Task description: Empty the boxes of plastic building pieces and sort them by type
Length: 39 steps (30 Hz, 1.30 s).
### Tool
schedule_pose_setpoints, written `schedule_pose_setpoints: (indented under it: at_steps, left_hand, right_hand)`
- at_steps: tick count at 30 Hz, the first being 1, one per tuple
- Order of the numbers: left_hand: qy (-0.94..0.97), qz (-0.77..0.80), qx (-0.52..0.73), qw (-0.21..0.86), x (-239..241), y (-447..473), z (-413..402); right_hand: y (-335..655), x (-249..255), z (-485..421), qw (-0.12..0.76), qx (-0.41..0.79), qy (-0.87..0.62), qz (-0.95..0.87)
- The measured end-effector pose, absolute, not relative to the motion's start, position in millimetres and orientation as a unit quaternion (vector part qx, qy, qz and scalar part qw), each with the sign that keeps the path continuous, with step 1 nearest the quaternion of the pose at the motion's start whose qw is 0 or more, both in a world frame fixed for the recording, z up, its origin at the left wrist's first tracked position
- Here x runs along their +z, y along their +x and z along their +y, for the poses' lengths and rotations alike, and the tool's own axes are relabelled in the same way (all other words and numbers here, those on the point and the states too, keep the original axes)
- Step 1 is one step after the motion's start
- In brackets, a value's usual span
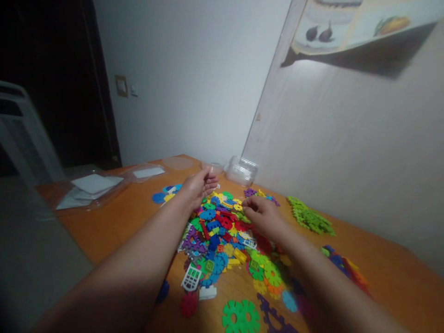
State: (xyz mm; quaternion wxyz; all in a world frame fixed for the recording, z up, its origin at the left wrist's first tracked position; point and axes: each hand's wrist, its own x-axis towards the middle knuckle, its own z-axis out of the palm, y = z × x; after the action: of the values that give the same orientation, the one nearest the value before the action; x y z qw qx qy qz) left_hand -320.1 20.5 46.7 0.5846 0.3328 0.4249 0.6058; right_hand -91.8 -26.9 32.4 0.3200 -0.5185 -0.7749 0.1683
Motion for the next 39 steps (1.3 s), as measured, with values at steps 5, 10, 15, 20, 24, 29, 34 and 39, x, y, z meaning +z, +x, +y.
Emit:
schedule_pose_setpoints:
  at_steps: [5,10,15,20,24,29,34,39]
  left_hand:
    - [0.329,0.413,0.61,0.591,48.6,-320.6,19.4]
    - [0.328,0.411,0.614,0.589,48.3,-320.4,20.2]
    - [0.328,0.407,0.616,0.589,48.7,-320.2,18.6]
    - [0.319,0.401,0.618,0.597,48.6,-320.9,18.4]
    - [0.317,0.41,0.616,0.593,48.5,-320.8,19.1]
    - [0.315,0.41,0.617,0.594,47.7,-320.8,19.6]
    - [0.315,0.411,0.616,0.594,48.5,-321.2,18.6]
    - [0.314,0.423,0.613,0.589,49.8,-320.6,16.1]
  right_hand:
    - [-136.2,46.1,-68.6,0.251,0.17,-0.448,-0.841]
    - [-175.2,51.5,-103.4,0.171,0.066,-0.373,-0.91]
    - [-203.3,43.6,-116.1,0.087,-0.019,-0.404,-0.91]
    - [-214.2,38.4,-114.8,0.054,-0.049,-0.432,-0.899]
    - [-212.8,36.9,-115.2,0.076,-0.077,-0.43,-0.896]
    - [-199.0,42.7,-111.1,0.161,-0.06,-0.439,-0.882]
    - [-153.9,49.7,-72.9,0.317,0.072,-0.506,-0.799]
    - [-79.4,45.9,-6.0,0.428,0.191,-0.64,-0.609]
